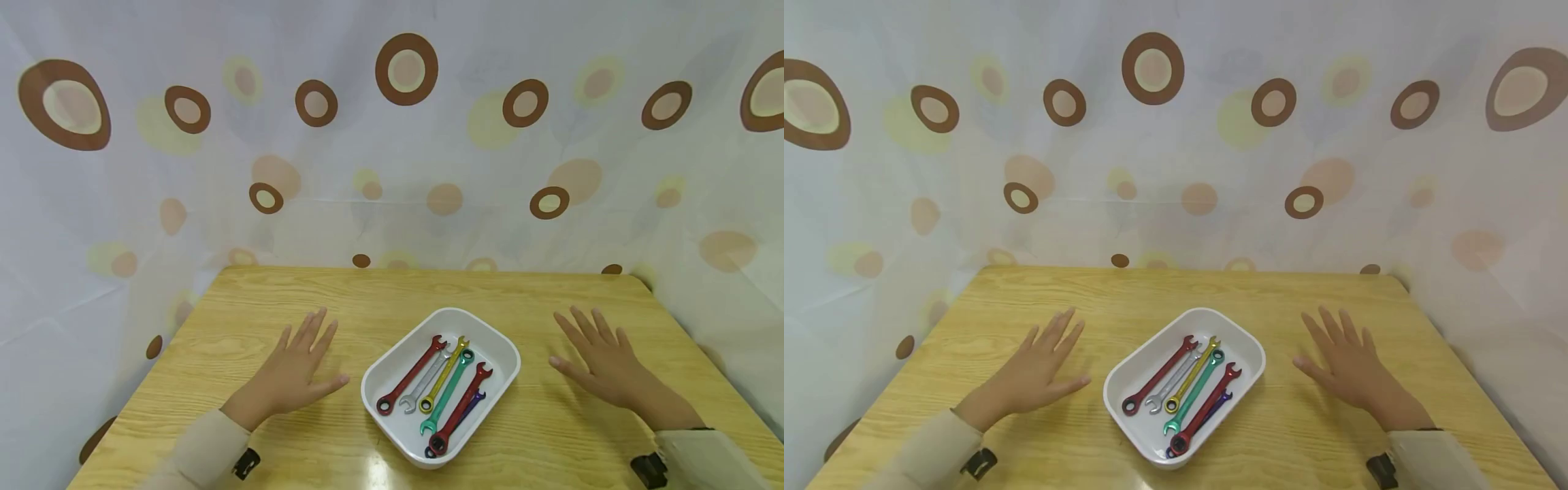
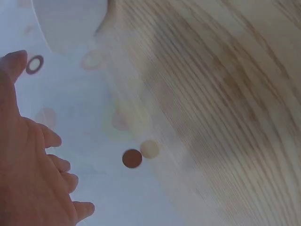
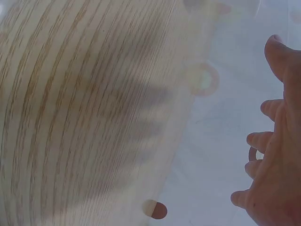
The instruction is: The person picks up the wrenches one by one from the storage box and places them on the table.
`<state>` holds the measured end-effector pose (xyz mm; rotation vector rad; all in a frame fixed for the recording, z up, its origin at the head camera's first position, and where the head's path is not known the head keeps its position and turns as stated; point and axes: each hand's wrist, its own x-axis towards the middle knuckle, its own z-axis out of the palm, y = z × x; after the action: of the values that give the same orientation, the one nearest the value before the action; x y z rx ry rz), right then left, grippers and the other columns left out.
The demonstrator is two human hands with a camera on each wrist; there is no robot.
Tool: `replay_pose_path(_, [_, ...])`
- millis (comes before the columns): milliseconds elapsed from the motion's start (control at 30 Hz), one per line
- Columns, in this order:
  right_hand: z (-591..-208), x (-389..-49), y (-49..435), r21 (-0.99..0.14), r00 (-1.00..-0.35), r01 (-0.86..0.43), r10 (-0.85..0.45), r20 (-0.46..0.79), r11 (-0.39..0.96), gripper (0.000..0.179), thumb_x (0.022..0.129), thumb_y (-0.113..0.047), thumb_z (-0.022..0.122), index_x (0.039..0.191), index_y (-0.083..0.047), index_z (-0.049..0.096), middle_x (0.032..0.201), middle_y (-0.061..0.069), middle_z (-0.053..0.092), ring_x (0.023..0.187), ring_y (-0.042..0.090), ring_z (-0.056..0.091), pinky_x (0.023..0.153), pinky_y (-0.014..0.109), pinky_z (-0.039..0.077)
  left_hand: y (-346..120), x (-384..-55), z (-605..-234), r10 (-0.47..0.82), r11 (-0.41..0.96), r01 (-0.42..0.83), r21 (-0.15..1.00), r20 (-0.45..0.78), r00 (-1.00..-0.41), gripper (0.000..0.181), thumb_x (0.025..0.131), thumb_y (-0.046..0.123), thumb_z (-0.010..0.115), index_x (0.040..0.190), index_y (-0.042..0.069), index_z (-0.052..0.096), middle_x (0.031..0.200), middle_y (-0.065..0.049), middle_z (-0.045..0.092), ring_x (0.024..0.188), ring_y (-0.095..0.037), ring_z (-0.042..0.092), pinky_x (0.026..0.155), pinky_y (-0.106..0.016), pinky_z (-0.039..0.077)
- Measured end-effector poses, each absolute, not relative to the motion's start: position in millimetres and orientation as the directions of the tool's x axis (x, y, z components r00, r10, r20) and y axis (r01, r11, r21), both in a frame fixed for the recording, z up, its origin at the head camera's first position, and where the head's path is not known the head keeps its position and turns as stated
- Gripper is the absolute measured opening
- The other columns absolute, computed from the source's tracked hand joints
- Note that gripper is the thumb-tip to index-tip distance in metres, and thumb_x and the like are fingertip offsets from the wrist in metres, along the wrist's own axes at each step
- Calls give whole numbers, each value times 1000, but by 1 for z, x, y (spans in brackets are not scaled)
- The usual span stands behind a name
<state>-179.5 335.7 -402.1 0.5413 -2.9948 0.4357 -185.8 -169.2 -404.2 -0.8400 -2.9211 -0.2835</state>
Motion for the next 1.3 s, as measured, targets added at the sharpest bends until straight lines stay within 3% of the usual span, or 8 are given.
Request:
replay_pose_path(367, [-398,-179,325,-285,-927,-374,-357,112,882,78,97,-42,53,156,-21,7,157,26,9,142,48,-9,102,76,-3,-112,-159,-412,684,713,689,128,85,-724,99,89,73,34,153,0,11,161,-14,2,148,-28,3,117,-51,13])
replay_pose_path(800, [-397,-179,322,-316,-927,-375,-363,96,872,73,98,-41,52,155,-13,17,155,28,14,142,49,-5,102,76,0,-105,-157,-421,690,708,691,146,60,-721,104,87,77,31,153,1,7,161,-12,0,148,-28,4,119,-47,12])
replay_pose_path(1000, [-391,-183,317,-303,-912,-410,-386,136,860,73,97,-39,54,155,-15,15,154,29,16,140,54,2,99,79,9,-106,-157,-423,692,704,692,159,65,-719,104,87,77,31,153,1,7,161,-11,0,148,-28,5,118,-46,13])
replay_pose_path(1300, [-366,-196,287,-335,-874,-486,-441,205,807,65,96,-35,57,149,-6,32,148,25,32,135,51,26,100,70,28,-105,-157,-422,690,704,688,174,57,-721,103,87,76,34,153,1,6,161,-12,2,147,-29,6,118,-46,15])
